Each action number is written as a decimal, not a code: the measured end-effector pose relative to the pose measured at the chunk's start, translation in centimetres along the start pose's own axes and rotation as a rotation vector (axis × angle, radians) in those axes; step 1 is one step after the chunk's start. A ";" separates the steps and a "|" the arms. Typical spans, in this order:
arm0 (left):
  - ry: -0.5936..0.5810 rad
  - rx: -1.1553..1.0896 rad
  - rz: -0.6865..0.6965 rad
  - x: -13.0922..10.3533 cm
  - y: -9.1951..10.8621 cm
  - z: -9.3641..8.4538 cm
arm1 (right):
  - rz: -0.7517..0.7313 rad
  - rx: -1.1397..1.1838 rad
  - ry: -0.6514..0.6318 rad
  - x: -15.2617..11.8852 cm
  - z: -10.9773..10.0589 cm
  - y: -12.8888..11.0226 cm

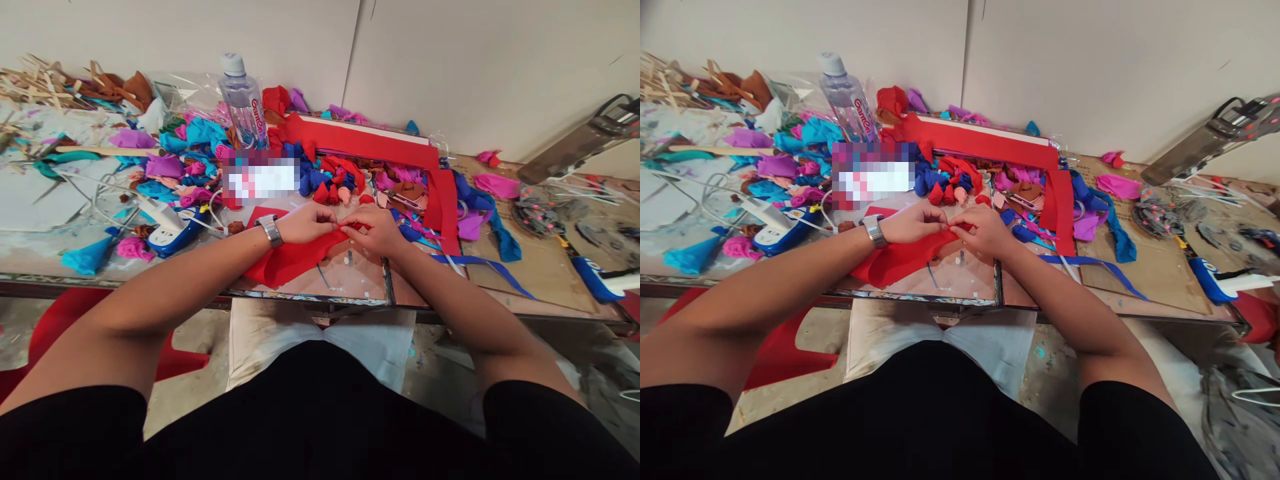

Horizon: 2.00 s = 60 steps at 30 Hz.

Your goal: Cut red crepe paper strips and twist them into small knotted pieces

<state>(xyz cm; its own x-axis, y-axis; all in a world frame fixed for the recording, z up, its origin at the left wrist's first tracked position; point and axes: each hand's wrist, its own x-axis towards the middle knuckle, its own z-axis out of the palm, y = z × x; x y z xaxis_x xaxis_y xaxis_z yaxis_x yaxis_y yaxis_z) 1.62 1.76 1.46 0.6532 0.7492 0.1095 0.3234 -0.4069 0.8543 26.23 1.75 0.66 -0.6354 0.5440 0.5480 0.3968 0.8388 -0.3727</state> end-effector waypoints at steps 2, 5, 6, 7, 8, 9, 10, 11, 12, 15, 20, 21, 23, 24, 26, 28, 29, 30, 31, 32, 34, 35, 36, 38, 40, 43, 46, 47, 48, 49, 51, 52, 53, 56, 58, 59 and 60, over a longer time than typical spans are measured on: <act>0.008 0.003 0.003 0.0 0.1 0.0 | 0.019 -0.003 -0.006 0.0 0.0 0.0; 0.008 0.002 -0.002 0.0 0.3 0.1 | 0.040 -0.016 0.002 -0.1 0.1 0.2; 0.008 0.006 -0.003 -0.1 0.4 0.1 | 0.044 -0.016 0.007 -0.2 0.1 0.2; 0.012 0.016 -0.002 -0.1 0.4 0.1 | 0.049 -0.012 0.014 -0.2 0.1 0.2; 0.021 0.031 0.002 -0.1 0.5 0.1 | 0.053 -0.006 0.022 -0.2 0.2 0.2; 0.034 0.051 0.008 -0.2 0.5 0.1 | 0.059 0.002 0.032 -0.1 0.2 0.2; 0.051 0.073 0.014 -0.2 0.6 0.1 | 0.065 0.010 0.043 -0.1 0.2 0.1; 0.068 0.096 0.020 -0.2 0.6 0.2 | 0.072 0.018 0.052 0.0 0.2 0.0; 0.082 0.115 0.026 -0.2 0.5 0.2 | 0.079 0.027 0.058 0.0 0.2 -0.1; 0.096 0.147 0.042 -0.3 0.4 0.4 | 0.111 0.067 0.048 0.1 0.1 -0.4; 0.123 0.235 0.047 -0.5 0.5 0.7 | 0.191 0.123 0.012 0.0 0.3 -0.4; 0.130 0.256 0.052 -0.6 0.5 0.8 | 0.202 0.135 0.010 0.0 0.4 -0.3; 0.142 0.299 0.069 -0.7 0.6 0.8 | 0.215 0.157 0.003 0.0 0.5 -0.2; 0.148 0.320 0.080 -0.7 0.7 0.9 | 0.219 0.164 -0.001 -0.1 0.5 -0.2; 0.157 0.356 0.101 -0.7 0.7 1.0 | 0.225 0.173 -0.015 -0.1 0.6 -0.2; 0.159 0.370 0.118 -0.7 0.8 1.1 | 0.229 0.173 -0.029 -0.1 0.7 -0.2; 0.157 0.369 0.126 -0.7 0.8 1.2 | 0.232 0.170 -0.036 -0.1 0.7 -0.2; 0.153 0.366 0.133 -0.8 0.9 1.2 | 0.233 0.166 -0.045 -0.1 0.8 -0.2; 0.151 0.363 0.137 -0.8 1.0 1.3 | 0.233 0.160 -0.054 -0.1 0.8 -0.2; 0.150 0.361 0.139 -0.8 1.1 1.3 | 0.233 0.155 -0.062 -0.1 0.8 -0.2; 0.150 0.360 0.132 -0.9 1.2 1.3 | 0.233 0.153 -0.067 -0.1 0.8 -0.2; 0.149 0.359 0.124 -0.9 1.2 1.3 | 0.230 0.157 -0.062 -0.1 0.8 -0.3; 0.149 0.356 0.116 -0.9 1.3 1.3 | 0.225 0.162 -0.052 -0.1 0.7 -0.3; 0.150 0.351 0.105 -0.9 1.2 1.3 | 0.211 0.168 -0.030 -0.1 0.6 -0.4; 0.152 0.350 0.098 -0.9 1.2 1.2 | 0.194 0.161 -0.020 0.0 0.6 -0.4; 0.145 0.326 0.081 -0.9 1.2 1.1 | 0.181 0.134 -0.016 0.0 0.5 -0.5; 0.133 0.281 0.060 -0.9 1.1 1.1 | 0.168 0.107 0.002 0.0 0.5 -0.6; 0.131 0.269 0.056 -0.9 1.0 1.1 | 0.164 0.104 0.003 0.0 0.5 -0.7; 0.131 0.259 0.052 -0.9 1.0 1.1 | 0.161 0.104 0.001 0.0 0.4 -0.7; 0.132 0.247 0.048 -0.9 1.0 1.1 | 0.162 0.105 -0.002 0.0 0.3 -0.7; 0.137 0.223 0.037 -0.8 1.1 1.1 | 0.167 0.110 -0.011 0.1 0.2 -0.8; 0.139 0.210 0.030 -0.8 1.2 1.1 | 0.170 0.112 -0.011 0.1 0.1 -0.8; 0.141 0.197 0.025 -0.8 1.2 1.0 | 0.171 0.113 -0.008 0.1 0.1 -0.8; 0.141 0.184 0.013 -0.8 1.2 1.0 | 0.164 0.113 0.000 0.1 0.0 -0.8; 0.137 0.191 0.013 -0.8 1.0 1.1 | 0.154 0.114 0.009 0.1 0.0 -0.9; 0.135 0.197 0.017 -0.8 0.9 1.1 | 0.149 0.113 0.013 0.1 0.0 -0.9; 0.133 0.203 0.023 -0.8 0.8 1.1 | 0.143 0.112 0.015 0.1 0.0 -0.8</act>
<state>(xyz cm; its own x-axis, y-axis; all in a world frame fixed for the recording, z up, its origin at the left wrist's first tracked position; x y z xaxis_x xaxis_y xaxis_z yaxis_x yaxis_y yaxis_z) 2.13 0.29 1.54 0.5705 0.7954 0.2047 0.4497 -0.5110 0.7325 25.79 1.14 1.02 -0.5673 0.6587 0.4943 0.4057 0.7458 -0.5284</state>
